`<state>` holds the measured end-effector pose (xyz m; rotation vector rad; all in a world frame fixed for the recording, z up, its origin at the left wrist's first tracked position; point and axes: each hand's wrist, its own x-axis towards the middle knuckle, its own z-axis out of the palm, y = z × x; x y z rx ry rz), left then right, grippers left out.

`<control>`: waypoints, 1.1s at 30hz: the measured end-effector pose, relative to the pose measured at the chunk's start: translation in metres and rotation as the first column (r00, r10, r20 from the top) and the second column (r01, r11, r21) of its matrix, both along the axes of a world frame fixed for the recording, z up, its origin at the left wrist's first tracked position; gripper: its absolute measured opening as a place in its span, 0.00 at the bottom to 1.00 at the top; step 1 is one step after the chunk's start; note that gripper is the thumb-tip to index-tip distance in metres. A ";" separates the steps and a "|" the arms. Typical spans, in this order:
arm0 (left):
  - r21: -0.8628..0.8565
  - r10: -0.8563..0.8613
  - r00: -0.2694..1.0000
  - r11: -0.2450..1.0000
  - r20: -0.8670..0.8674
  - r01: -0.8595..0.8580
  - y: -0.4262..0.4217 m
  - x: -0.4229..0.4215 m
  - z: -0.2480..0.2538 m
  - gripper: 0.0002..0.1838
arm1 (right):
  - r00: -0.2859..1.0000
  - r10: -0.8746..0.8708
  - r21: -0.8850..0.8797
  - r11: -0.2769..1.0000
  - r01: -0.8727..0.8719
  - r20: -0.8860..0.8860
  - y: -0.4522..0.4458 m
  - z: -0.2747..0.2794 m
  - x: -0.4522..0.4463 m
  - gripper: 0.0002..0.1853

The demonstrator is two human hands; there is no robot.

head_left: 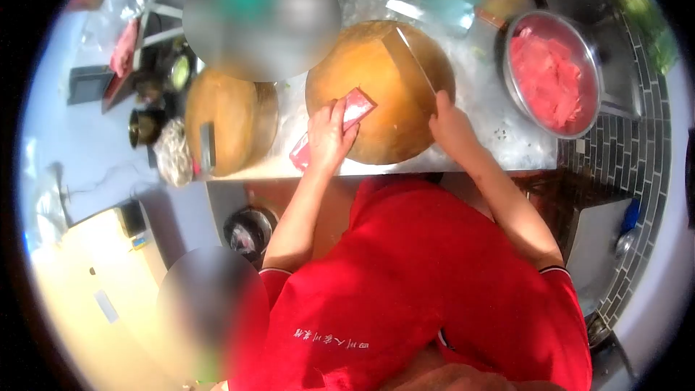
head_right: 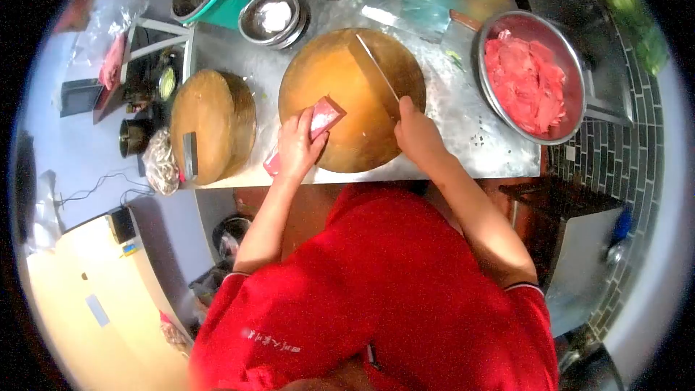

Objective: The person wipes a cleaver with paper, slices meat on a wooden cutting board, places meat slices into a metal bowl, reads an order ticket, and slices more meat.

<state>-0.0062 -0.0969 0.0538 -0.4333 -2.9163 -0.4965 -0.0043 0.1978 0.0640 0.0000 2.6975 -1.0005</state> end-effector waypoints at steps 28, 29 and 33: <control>0.275 -0.317 0.948 0.915 0.030 0.297 0.082 -0.043 -0.007 0.15 | 0.980 0.123 0.193 0.969 -0.153 0.159 -0.008 0.069 0.032 0.12; 0.255 -0.303 0.952 0.925 0.047 0.282 0.083 -0.043 -0.006 0.16 | 0.982 0.183 0.334 0.923 -0.188 0.048 -0.012 0.082 0.038 0.11; 0.285 -0.297 0.955 0.915 -0.005 0.286 0.084 -0.046 -0.013 0.15 | 0.976 0.147 0.264 0.946 -0.186 0.160 -0.011 0.097 0.058 0.11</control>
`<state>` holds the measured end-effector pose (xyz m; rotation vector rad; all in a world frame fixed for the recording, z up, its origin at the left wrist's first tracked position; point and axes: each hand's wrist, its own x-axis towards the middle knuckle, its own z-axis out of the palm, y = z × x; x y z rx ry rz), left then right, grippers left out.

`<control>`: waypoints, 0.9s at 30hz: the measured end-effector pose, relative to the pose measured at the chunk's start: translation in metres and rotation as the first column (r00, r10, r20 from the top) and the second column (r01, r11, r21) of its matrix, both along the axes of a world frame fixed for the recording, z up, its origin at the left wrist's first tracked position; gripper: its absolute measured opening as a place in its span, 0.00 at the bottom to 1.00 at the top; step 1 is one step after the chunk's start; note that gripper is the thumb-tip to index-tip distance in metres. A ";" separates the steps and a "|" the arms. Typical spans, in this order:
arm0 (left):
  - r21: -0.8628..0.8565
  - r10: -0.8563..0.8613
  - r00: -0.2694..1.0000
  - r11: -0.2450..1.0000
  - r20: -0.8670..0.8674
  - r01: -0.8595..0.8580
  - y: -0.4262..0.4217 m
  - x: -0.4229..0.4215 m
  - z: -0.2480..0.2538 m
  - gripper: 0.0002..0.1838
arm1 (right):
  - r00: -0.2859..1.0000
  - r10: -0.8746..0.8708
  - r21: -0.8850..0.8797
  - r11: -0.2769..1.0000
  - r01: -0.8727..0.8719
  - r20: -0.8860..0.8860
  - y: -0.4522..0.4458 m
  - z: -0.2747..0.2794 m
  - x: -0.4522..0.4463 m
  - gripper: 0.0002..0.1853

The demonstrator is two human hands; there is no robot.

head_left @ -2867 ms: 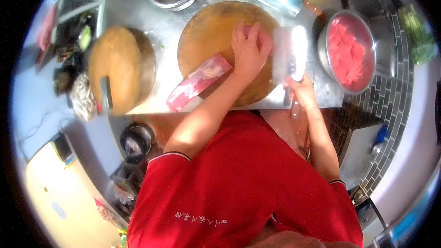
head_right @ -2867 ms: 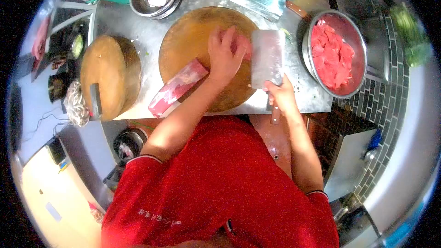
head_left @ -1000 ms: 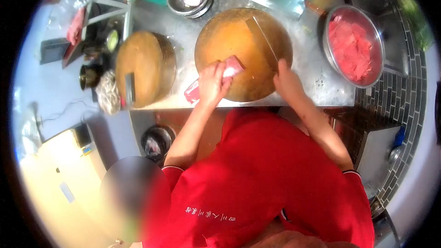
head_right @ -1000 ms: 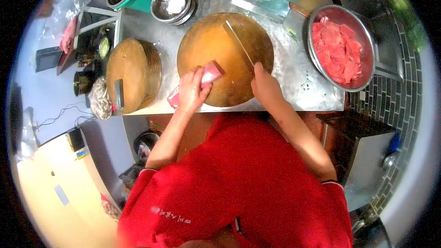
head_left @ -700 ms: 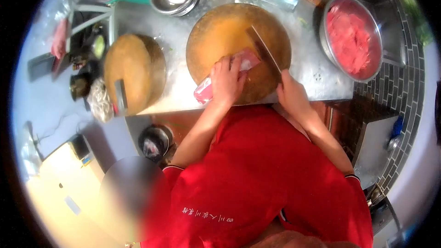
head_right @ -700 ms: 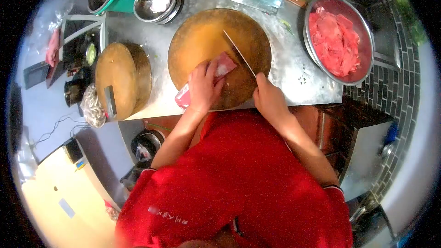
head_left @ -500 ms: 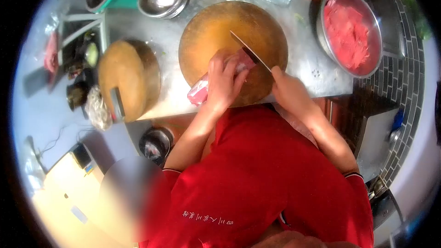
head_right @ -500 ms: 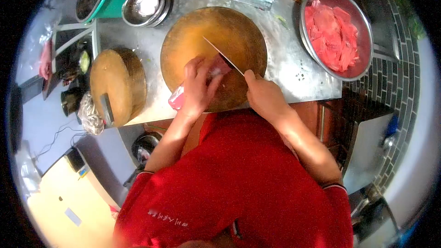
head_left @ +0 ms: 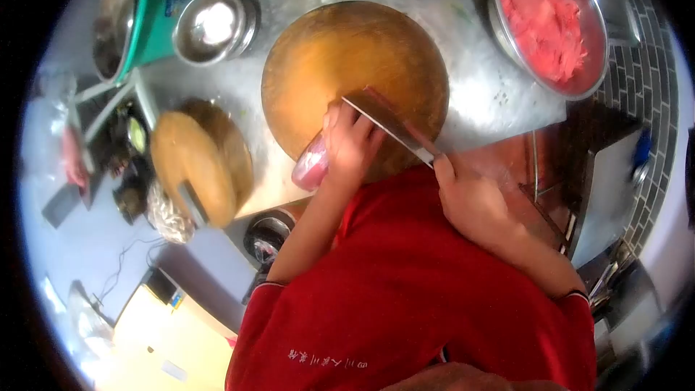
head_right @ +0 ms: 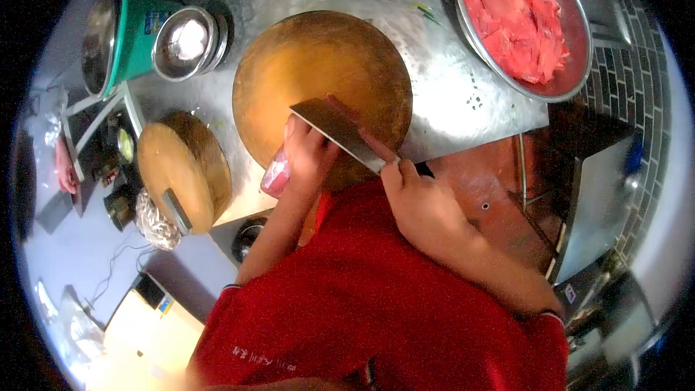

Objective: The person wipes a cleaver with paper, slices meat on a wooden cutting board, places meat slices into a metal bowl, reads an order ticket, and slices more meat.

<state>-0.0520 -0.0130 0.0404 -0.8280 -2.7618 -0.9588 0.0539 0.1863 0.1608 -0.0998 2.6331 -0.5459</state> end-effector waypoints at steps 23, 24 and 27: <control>0.016 -0.030 0.996 0.999 0.085 0.029 0.001 -0.008 0.001 0.15 | 0.998 -0.018 -0.110 0.994 0.011 -0.060 -0.012 -0.059 -0.043 0.10; 0.036 -0.010 0.999 0.999 0.038 0.009 0.006 -0.013 -0.003 0.15 | 0.996 0.005 -0.092 0.996 -0.012 -0.084 -0.011 -0.064 -0.053 0.10; 0.043 0.011 1.000 0.999 0.017 -0.012 0.003 -0.002 0.000 0.15 | 0.999 0.004 0.044 0.999 -0.006 0.047 -0.016 -0.043 -0.051 0.05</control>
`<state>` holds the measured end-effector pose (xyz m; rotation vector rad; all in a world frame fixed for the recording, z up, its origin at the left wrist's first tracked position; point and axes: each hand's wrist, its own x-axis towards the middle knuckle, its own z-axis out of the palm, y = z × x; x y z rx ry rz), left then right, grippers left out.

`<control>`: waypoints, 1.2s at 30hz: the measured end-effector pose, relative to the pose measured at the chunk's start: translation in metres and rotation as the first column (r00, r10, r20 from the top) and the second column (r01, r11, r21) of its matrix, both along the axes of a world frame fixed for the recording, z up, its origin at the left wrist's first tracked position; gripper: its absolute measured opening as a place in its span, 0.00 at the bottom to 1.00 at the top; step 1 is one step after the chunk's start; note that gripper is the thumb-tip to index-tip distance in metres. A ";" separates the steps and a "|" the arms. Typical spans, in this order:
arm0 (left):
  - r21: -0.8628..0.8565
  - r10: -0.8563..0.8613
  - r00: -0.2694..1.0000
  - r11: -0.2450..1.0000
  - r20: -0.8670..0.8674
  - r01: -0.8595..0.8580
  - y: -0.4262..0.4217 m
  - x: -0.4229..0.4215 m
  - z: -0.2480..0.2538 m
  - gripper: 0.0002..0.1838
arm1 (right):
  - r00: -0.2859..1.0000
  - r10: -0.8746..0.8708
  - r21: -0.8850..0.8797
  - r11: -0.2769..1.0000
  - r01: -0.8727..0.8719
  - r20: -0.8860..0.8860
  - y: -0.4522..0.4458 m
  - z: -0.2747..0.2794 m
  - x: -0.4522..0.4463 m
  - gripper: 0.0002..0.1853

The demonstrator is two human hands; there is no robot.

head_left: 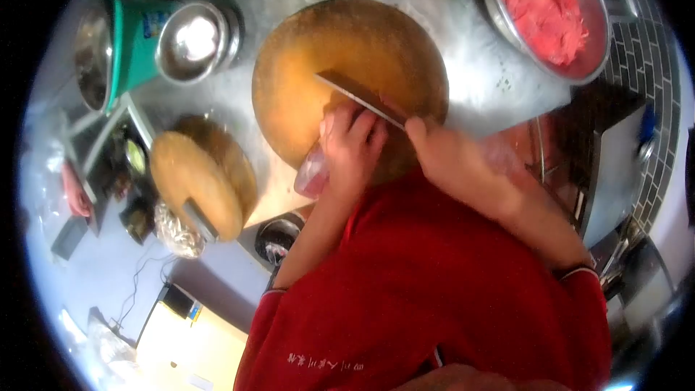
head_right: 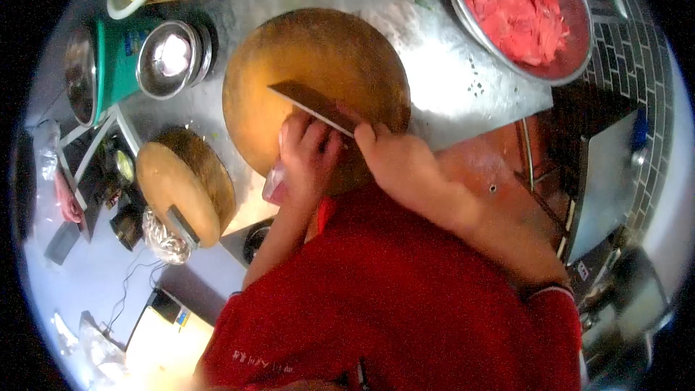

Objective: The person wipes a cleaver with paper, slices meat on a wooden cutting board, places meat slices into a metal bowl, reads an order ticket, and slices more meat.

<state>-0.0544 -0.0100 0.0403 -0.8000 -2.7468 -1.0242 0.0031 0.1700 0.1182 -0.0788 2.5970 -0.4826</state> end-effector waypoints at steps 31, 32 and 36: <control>-0.094 -0.070 0.989 0.992 0.130 0.083 -0.007 0.005 0.001 0.21 | 0.987 -0.034 -0.231 0.970 0.071 0.160 0.026 0.030 0.052 0.13; -0.094 -0.072 0.989 0.992 0.132 0.084 -0.007 0.005 0.003 0.21 | 0.982 -0.033 -0.229 0.970 0.077 0.188 0.027 0.030 0.052 0.13; -0.082 -0.100 0.987 0.990 0.128 0.111 -0.006 0.001 0.001 0.20 | 0.904 -0.092 -0.194 0.963 0.188 0.417 0.024 0.036 0.031 0.09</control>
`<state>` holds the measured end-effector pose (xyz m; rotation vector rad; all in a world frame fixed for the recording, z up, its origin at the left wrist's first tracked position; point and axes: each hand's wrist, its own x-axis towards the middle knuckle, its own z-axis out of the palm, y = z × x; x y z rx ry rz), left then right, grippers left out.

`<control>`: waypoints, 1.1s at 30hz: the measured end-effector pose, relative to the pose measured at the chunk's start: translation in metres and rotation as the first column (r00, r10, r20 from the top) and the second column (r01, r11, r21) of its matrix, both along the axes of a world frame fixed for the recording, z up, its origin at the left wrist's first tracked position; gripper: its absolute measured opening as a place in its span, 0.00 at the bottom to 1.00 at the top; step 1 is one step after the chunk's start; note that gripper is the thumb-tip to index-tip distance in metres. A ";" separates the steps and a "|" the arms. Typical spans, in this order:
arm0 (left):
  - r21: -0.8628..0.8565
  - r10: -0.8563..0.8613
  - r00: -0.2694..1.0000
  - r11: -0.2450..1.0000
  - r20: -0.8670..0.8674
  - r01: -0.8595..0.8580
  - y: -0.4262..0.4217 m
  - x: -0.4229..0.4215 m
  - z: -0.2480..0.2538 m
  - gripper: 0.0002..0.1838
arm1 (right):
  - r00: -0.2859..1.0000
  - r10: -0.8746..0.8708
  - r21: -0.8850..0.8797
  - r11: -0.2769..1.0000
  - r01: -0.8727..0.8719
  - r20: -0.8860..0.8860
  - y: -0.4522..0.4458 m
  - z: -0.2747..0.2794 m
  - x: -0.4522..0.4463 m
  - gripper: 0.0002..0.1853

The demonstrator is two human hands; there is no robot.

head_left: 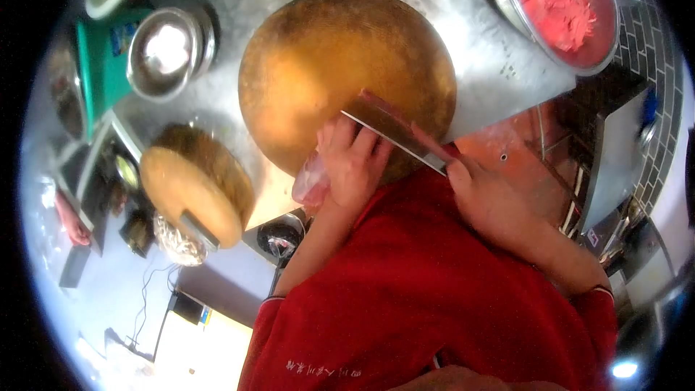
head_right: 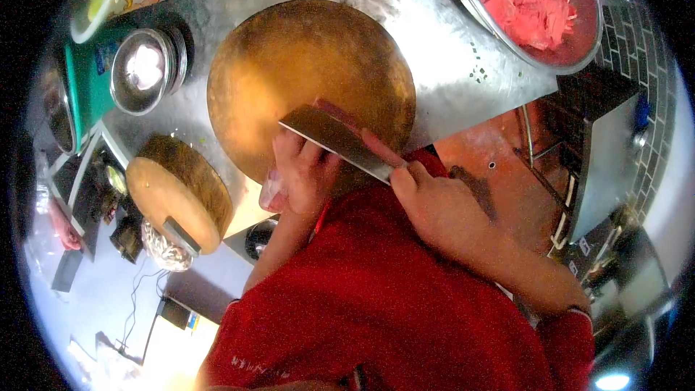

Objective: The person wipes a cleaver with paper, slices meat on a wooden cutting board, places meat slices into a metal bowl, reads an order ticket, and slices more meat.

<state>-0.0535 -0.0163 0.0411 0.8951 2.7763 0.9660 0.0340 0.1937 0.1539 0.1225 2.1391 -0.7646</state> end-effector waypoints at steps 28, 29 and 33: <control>0.015 0.027 0.999 1.000 0.042 -0.028 -0.002 0.002 0.000 0.20 | 0.979 0.001 -0.020 1.000 -0.005 -0.203 -0.006 -0.008 0.000 0.11; 0.010 0.026 0.998 1.000 0.055 -0.026 -0.002 0.002 -0.001 0.21 | 0.970 0.003 -0.022 1.000 -0.008 -0.241 -0.010 -0.016 -0.007 0.11; 0.036 0.034 0.999 0.999 0.028 -0.035 0.000 0.000 0.009 0.17 | 0.897 -0.051 -0.076 0.997 0.019 -0.439 -0.025 -0.066 -0.029 0.12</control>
